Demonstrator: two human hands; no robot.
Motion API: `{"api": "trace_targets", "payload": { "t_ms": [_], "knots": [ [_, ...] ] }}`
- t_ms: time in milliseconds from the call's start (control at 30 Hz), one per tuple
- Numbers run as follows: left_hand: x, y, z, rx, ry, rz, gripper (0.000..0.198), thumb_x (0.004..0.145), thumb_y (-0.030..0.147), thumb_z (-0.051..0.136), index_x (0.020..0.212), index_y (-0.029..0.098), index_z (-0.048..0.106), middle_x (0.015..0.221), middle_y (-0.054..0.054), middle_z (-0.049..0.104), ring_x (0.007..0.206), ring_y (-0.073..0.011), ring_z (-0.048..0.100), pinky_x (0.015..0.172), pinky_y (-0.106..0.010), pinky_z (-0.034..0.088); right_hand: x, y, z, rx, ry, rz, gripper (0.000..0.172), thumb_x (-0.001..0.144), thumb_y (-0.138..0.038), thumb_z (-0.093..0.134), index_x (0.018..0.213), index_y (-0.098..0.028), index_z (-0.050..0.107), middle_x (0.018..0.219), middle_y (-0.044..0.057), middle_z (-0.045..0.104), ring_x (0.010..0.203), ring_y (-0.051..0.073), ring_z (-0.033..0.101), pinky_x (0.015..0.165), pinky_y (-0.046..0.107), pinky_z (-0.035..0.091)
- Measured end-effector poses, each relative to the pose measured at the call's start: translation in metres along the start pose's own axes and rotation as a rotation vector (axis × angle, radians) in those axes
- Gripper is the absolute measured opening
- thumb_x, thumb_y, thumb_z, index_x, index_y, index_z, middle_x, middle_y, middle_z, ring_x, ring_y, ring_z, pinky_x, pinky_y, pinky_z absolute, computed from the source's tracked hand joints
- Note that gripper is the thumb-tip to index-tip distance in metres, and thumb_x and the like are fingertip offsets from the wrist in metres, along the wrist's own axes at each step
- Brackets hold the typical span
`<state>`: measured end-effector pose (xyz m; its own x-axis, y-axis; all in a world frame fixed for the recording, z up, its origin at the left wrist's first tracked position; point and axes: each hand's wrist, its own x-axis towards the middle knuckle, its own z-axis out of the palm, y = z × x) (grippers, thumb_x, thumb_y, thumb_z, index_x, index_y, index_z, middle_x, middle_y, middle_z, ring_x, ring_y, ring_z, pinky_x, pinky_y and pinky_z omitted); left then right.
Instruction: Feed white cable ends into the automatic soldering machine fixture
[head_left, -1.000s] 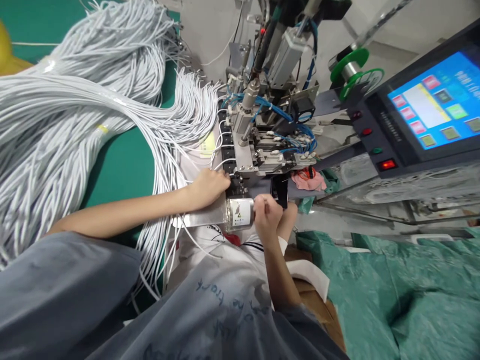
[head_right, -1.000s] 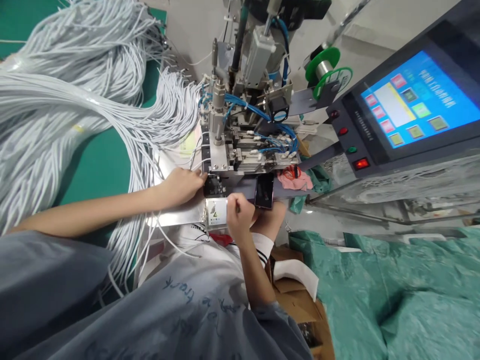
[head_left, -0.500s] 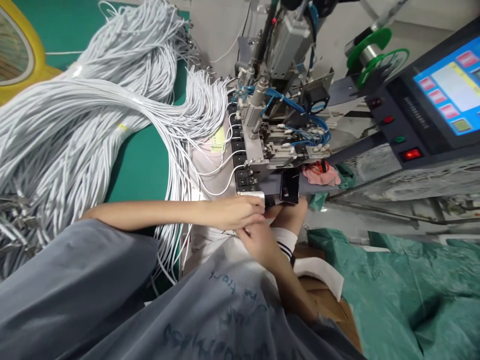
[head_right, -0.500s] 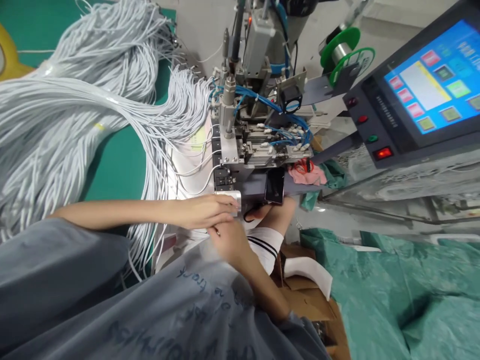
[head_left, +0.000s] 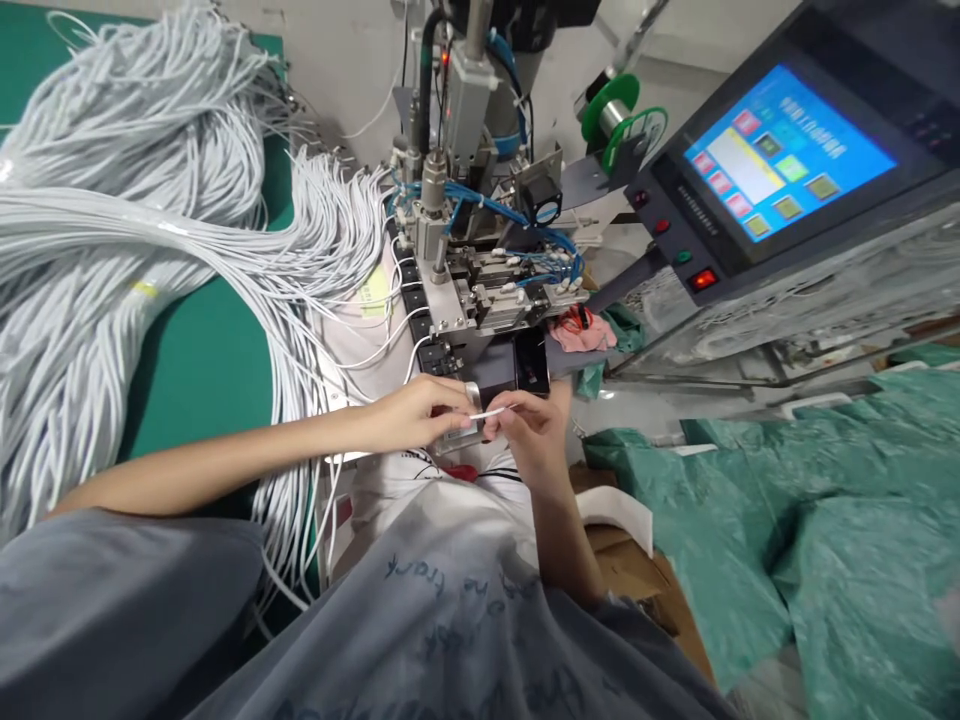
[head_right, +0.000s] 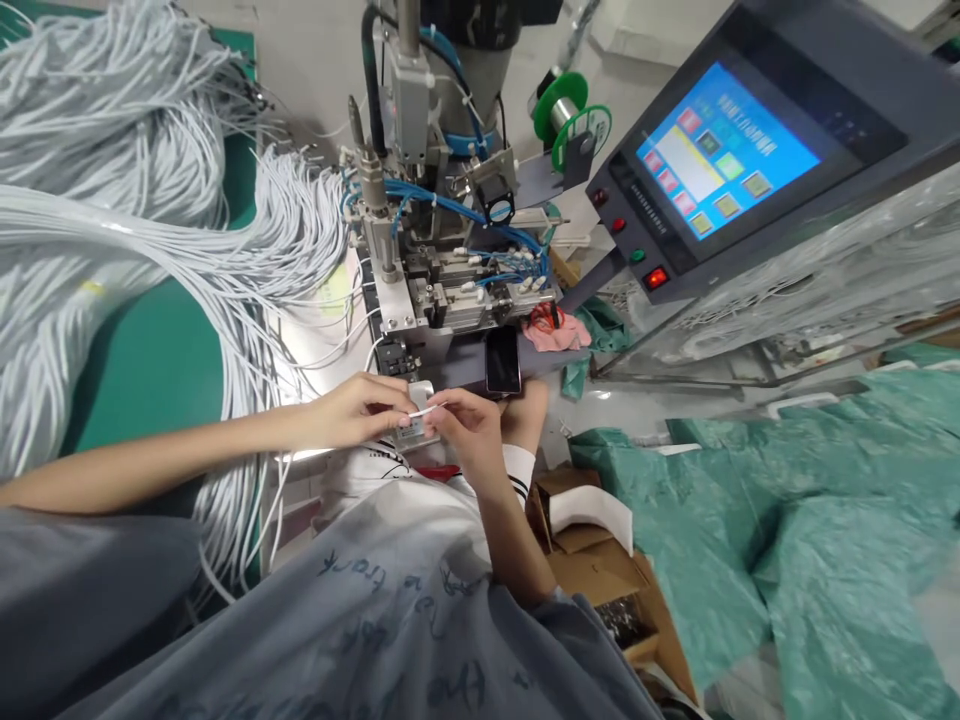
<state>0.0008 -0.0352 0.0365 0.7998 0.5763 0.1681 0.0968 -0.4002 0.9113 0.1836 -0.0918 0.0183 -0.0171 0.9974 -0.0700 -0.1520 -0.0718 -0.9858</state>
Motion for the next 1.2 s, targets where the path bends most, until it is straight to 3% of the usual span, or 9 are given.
{"api": "trace_targets", "payload": {
  "t_ms": [133, 267, 500, 733, 967, 1100, 1200],
  "knots": [
    [-0.001, 0.004, 0.005, -0.108, 0.106, -0.051, 0.024, 0.086, 0.031, 0.055, 0.088, 0.012, 0.068, 0.075, -0.004, 0.06, 0.064, -0.0096, 0.055, 0.058, -0.019, 0.043, -0.002, -0.002, 0.01, -0.067, 0.057, -0.1, 0.016, 0.072, -0.035, 0.067, 0.069, -0.02, 0.067, 0.068, 0.002, 0.059, 0.058, 0.013, 0.051, 0.056, 0.028, 0.044],
    [-0.003, 0.006, 0.007, -0.248, 0.123, -0.077, 0.027, 0.087, 0.033, 0.053, 0.083, 0.01, 0.066, 0.072, -0.004, 0.058, 0.056, -0.0083, 0.055, 0.053, -0.019, 0.044, -0.001, -0.008, 0.01, -0.114, -0.001, -0.122, 0.014, 0.075, -0.033, 0.065, 0.072, -0.021, 0.071, 0.068, 0.003, 0.059, 0.062, 0.014, 0.054, 0.056, 0.028, 0.045],
    [-0.003, 0.002, 0.002, 0.08, 0.098, 0.061, 0.031, 0.093, 0.025, 0.039, 0.081, 0.012, 0.064, 0.069, -0.004, 0.054, 0.066, -0.0115, 0.052, 0.063, -0.023, 0.042, 0.005, -0.018, -0.002, -0.314, -0.087, -0.055, 0.018, 0.077, -0.033, 0.063, 0.072, -0.018, 0.071, 0.067, 0.003, 0.057, 0.056, 0.012, 0.05, 0.049, 0.026, 0.043],
    [-0.003, 0.004, 0.007, 0.052, 0.182, 0.065, 0.029, 0.091, 0.022, 0.044, 0.073, 0.011, 0.064, 0.066, -0.003, 0.056, 0.061, -0.0102, 0.051, 0.058, -0.021, 0.041, 0.006, -0.009, 0.009, -0.258, 0.043, -0.139, 0.02, 0.076, -0.032, 0.064, 0.064, -0.017, 0.068, 0.059, 0.001, 0.053, 0.054, 0.011, 0.046, 0.048, 0.025, 0.039],
    [-0.003, 0.003, 0.011, 0.091, 0.285, 0.145, 0.017, 0.088, 0.019, 0.051, 0.082, 0.011, 0.065, 0.067, -0.003, 0.056, 0.061, -0.0089, 0.05, 0.057, -0.019, 0.04, 0.002, -0.004, 0.02, -0.345, 0.15, -0.249, 0.022, 0.08, -0.032, 0.059, 0.067, -0.017, 0.067, 0.058, 0.0, 0.05, 0.05, 0.01, 0.043, 0.046, 0.024, 0.036],
    [-0.005, -0.004, 0.002, 0.369, 0.211, 0.191, 0.022, 0.09, 0.017, 0.042, 0.09, 0.011, 0.063, 0.073, -0.005, 0.054, 0.065, -0.0109, 0.049, 0.058, -0.021, 0.04, 0.004, -0.008, 0.026, -0.577, 0.258, -0.402, 0.025, 0.081, -0.023, 0.055, 0.058, -0.016, 0.06, 0.052, -0.003, 0.042, 0.049, 0.008, 0.038, 0.049, 0.024, 0.032],
    [-0.005, -0.009, -0.009, 0.714, 0.081, 0.208, 0.028, 0.085, 0.01, 0.038, 0.101, 0.01, 0.06, 0.082, -0.008, 0.055, 0.07, -0.0147, 0.049, 0.059, -0.024, 0.04, 0.013, -0.011, 0.02, -0.708, 0.143, -0.326, 0.03, 0.08, -0.021, 0.054, 0.05, -0.016, 0.052, 0.049, -0.004, 0.037, 0.047, 0.007, 0.033, 0.048, 0.024, 0.029]
  ]
}}
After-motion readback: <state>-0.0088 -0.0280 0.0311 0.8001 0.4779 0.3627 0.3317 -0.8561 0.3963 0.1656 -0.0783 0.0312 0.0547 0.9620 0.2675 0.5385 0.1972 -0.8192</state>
